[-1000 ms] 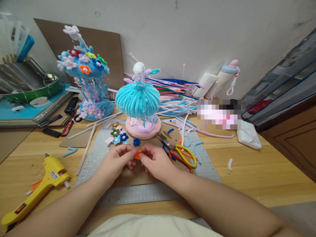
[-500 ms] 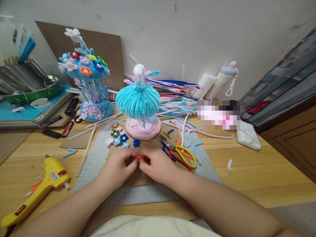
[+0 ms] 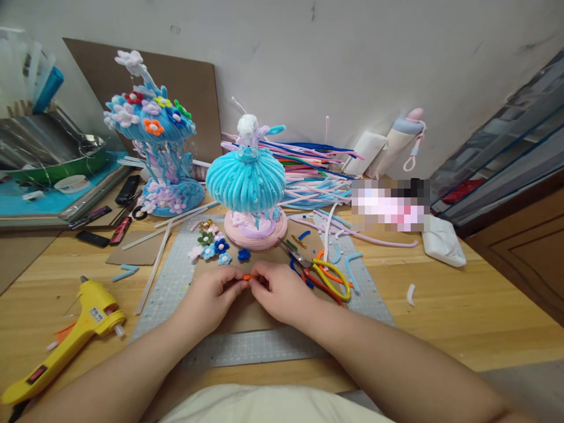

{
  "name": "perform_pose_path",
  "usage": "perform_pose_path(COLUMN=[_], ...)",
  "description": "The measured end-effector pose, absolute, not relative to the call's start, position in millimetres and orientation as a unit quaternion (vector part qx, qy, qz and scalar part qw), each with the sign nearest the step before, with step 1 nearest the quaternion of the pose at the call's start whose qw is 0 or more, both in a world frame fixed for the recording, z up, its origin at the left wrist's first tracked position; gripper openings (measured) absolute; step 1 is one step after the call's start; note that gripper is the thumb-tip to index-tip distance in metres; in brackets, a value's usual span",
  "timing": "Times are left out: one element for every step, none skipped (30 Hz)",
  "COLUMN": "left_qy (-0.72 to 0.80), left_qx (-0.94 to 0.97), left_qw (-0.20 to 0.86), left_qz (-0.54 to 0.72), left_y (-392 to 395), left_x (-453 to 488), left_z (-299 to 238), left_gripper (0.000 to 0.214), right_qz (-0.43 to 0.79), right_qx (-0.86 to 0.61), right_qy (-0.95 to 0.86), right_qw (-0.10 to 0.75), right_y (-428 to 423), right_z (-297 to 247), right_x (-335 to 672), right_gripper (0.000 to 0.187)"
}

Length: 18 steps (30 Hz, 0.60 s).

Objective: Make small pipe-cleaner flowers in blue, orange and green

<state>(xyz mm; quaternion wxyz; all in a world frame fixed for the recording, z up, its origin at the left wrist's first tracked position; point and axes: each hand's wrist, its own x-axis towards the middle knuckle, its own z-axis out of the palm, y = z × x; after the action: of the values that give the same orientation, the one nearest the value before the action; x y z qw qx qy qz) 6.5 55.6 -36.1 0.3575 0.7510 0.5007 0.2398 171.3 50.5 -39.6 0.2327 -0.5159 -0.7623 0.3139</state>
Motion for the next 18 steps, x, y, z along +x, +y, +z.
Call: perform_pose_path(left_qy=[0.506,0.51,0.514,0.52,0.525,0.529,0.532,0.535,0.536,0.537,0.537,0.536,0.535,0.533,0.532,0.532,0.532,0.534], left_qx=[0.754,0.756,0.757,0.756,0.755,0.753,0.75,0.746,0.741,0.736,0.731,0.726,0.721,0.718,0.714,0.712,0.711,0.711], left_qw=[0.348,0.34,0.334,0.328,0.322,0.319,0.321,0.326,0.334,0.343,0.353,0.363,0.371,0.379,0.384,0.386,0.386,0.383], left_qz=[0.232,0.228,0.226,0.225,0.224,0.225,0.225,0.227,0.228,0.23,0.231,0.233,0.236,0.239,0.243,0.247,0.25,0.252], left_y=[55.7,55.7,55.4,55.0,54.4,53.7,53.0,52.4,51.9,51.5,51.2,51.1,51.0,51.0,51.0,51.1,51.1,51.1], left_x=[6.3,6.0,5.8,5.4,5.1,4.8,4.5,4.3,4.2,4.2,4.4,4.8,5.2,5.7,6.2,6.6,6.9,7.1], left_z=[-35.2,-34.4,-33.7,-33.1,-32.6,-32.3,-32.1,-32.1,-32.4,-33.0,-33.6,-34.3,-35.0,-35.4,-35.7,-35.7,-35.5,-35.3], left_gripper=[0.02,0.02,0.02,0.02,0.02,0.019,0.018,0.018,0.018,0.017,0.017,0.016,0.016,0.015,0.014,0.013,0.012,0.012], right_qz=[0.313,0.311,0.31,0.308,0.304,0.301,0.298,0.296,0.296,0.295,0.292,0.289,0.286,0.284,0.282,0.283,0.284,0.286], right_qx=[-0.521,-0.525,-0.527,-0.527,-0.526,-0.525,-0.523,-0.522,-0.52,-0.518,-0.515,-0.51,-0.505,-0.5,-0.495,-0.493,-0.492,-0.491], right_qy=[-0.76,-0.758,-0.757,-0.757,-0.758,-0.76,-0.763,-0.764,-0.767,-0.77,-0.775,-0.781,-0.786,-0.791,-0.794,-0.795,-0.795,-0.794], right_qw=[0.231,0.231,0.232,0.234,0.236,0.237,0.237,0.236,0.231,0.226,0.22,0.215,0.212,0.21,0.211,0.213,0.215,0.217], right_y=[50.3,50.0,49.6,49.3,49.0,48.6,48.3,48.0,47.8,47.6,47.4,47.2,47.1,47.0,46.9,46.9,47.0,47.1], right_z=[-40.0,-40.2,-40.1,-39.7,-39.1,-38.4,-37.6,-36.6,-35.7,-34.7,-33.7,-32.8,-32.0,-31.3,-30.9,-30.7,-30.7,-30.8], right_x=[171.3,171.3,171.1,171.0,170.8,170.6,170.5,170.5,170.5,170.5,170.6,170.7,170.8,170.8,170.8,170.8,170.7,170.7], right_gripper=[0.015,0.015,0.015,0.015,0.016,0.016,0.017,0.017,0.016,0.015,0.013,0.012,0.012,0.012,0.012,0.014,0.015,0.015])
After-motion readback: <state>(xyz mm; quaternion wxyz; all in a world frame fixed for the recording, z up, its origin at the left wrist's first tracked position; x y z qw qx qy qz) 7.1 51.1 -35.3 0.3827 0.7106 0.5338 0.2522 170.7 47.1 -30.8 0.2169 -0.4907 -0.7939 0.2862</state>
